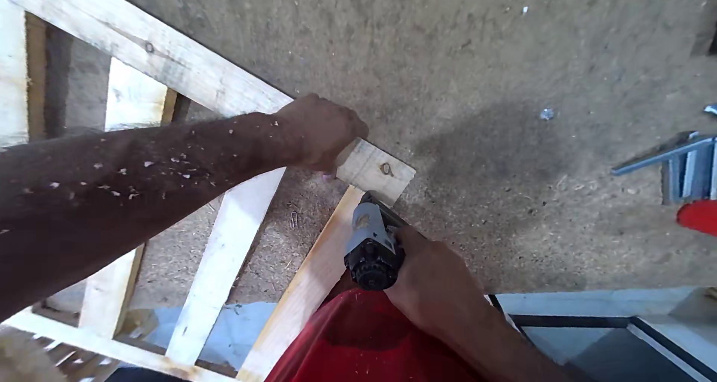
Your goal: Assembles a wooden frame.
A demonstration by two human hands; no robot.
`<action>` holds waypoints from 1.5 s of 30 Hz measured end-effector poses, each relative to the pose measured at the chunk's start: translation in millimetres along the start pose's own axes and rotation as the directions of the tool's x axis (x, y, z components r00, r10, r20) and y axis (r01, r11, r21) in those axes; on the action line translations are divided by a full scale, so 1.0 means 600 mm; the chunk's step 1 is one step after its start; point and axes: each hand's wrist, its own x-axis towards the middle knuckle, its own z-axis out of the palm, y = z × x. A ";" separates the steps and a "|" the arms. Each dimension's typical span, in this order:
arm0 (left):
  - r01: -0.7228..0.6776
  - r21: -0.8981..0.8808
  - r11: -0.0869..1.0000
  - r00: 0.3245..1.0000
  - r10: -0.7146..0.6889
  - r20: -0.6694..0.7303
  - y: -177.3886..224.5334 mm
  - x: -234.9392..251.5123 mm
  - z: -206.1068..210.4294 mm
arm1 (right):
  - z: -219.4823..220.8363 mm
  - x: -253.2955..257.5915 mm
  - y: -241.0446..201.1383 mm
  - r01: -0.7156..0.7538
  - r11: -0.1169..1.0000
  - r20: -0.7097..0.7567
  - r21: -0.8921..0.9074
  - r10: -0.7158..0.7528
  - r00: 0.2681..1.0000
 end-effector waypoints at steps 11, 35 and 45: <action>0.013 0.008 1.000 1.000 -0.013 -0.017 0.001 -0.002 0.002 | 0.020 -0.012 0.053 0.021 0.998 -0.038 0.055 -0.019 0.999; 0.075 -0.065 0.995 0.994 -0.080 -0.078 0.030 -0.003 0.005 | 0.039 -0.141 0.223 0.052 0.931 -0.201 0.361 0.024 0.979; 0.034 -0.877 0.480 0.980 -0.188 -0.065 0.330 -0.129 -0.050 | 0.081 -0.190 0.224 0.051 0.985 -0.285 0.164 -0.002 0.958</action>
